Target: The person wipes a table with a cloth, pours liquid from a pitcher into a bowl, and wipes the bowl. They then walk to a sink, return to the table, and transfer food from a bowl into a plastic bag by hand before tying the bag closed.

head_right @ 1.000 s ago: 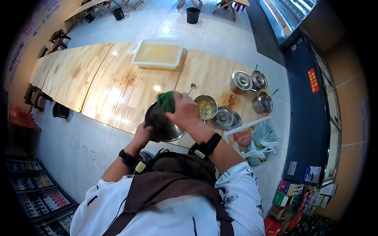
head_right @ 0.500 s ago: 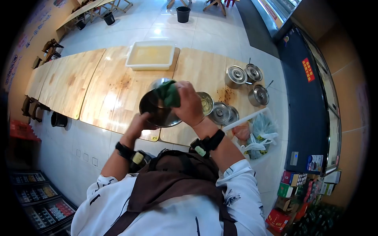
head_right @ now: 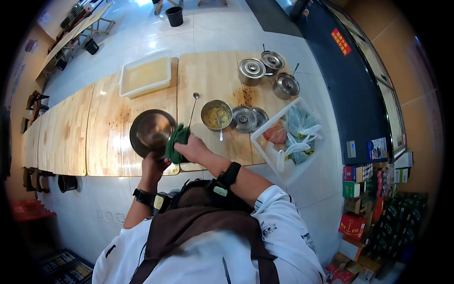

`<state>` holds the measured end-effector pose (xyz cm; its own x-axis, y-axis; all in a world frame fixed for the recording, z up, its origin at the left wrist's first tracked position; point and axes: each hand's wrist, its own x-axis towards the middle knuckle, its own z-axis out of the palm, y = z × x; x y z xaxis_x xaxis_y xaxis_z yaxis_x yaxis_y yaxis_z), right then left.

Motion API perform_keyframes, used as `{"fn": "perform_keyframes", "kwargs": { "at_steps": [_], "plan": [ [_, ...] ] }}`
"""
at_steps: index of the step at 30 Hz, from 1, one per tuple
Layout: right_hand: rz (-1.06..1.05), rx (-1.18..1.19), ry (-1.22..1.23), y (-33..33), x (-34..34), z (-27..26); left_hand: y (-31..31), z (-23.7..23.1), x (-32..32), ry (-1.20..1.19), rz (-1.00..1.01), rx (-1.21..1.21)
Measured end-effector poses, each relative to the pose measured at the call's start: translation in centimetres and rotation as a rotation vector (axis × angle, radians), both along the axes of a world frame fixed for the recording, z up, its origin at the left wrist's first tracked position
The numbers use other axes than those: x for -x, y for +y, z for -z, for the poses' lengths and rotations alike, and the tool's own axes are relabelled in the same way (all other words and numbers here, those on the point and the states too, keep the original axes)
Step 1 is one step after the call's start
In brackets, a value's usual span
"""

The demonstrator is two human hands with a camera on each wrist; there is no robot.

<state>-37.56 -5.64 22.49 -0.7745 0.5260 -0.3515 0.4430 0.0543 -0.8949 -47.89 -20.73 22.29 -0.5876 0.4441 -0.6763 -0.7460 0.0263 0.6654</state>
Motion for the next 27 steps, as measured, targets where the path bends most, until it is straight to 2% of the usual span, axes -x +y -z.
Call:
{"fn": "perform_keyframes", "kwargs": {
  "at_steps": [1,2,3,5,6,8,10,11,12,13,14,15,17,19,20,21,23,25,27],
  "plan": [
    [-0.133,0.136,-0.108,0.1,-0.9,-0.9,-0.2,1.2,0.4,-0.002,0.011,0.008],
    [-0.264,0.076,-0.07,0.2,-1.4,2.7,-0.6,2.6,1.1,-0.085,0.015,-0.04],
    [-0.332,0.055,-0.099,0.2,-2.5,2.6,-0.7,3.4,1.6,-0.169,0.02,-0.087],
    [-0.285,0.261,-0.113,0.9,-4.5,3.7,-0.3,4.0,1.8,-0.184,0.034,-0.016],
    [-0.28,0.266,-0.119,1.8,-5.4,4.1,-0.6,5.3,2.2,-0.238,0.094,-0.011],
    [-0.086,0.249,-0.143,3.9,-6.9,4.7,-1.3,7.8,2.6,-0.342,0.212,-0.021],
    [0.168,0.299,-0.05,7.0,-7.2,0.5,-1.4,10.3,2.6,-0.431,0.288,0.021],
    [0.355,0.495,0.249,8.8,-7.1,2.2,-1.6,11.2,2.2,-0.512,0.354,0.055],
    [0.473,0.679,0.411,10.7,-6.9,2.2,-1.4,11.8,1.8,-0.494,0.388,0.108],
    [0.552,0.681,0.483,11.8,-6.9,0.1,-1.3,12.9,1.4,-0.502,0.394,0.119],
    [0.566,0.562,0.509,12.8,-7.1,-1.3,-1.2,14.2,1.0,-0.487,0.412,0.167],
    [0.581,0.564,0.506,13.4,-7.2,-1.6,-0.8,14.7,0.7,-0.471,0.433,0.213],
    [0.753,0.141,0.497,14.1,-8.0,-1.8,-0.1,15.6,0.1,-0.442,0.472,0.286],
    [0.821,0.046,0.464,14.0,-10.7,-1.1,0.9,17.2,-0.6,-0.431,0.489,0.314],
    [0.77,0.235,0.415,13.7,-12.8,-0.2,1.2,17.7,-0.8,-0.401,0.524,0.322],
    [0.719,0.423,0.366,13.3,-15.0,0.7,0.9,20.5,-0.4,-0.436,0.551,0.301],
    [0.758,0.468,0.229,11.1,-19.3,2.2,-0.9,28.3,0.6,0.068,0.937,0.09],
    [0.863,0.418,0.014,9.3,-23.9,5.5,2.1,24.1,-0.5,-0.503,0.504,0.251],
    [0.932,0.415,-0.042,8.0,-28.2,7.4,3.1,24.1,-0.5,-0.518,0.508,0.194]
  ]
}}
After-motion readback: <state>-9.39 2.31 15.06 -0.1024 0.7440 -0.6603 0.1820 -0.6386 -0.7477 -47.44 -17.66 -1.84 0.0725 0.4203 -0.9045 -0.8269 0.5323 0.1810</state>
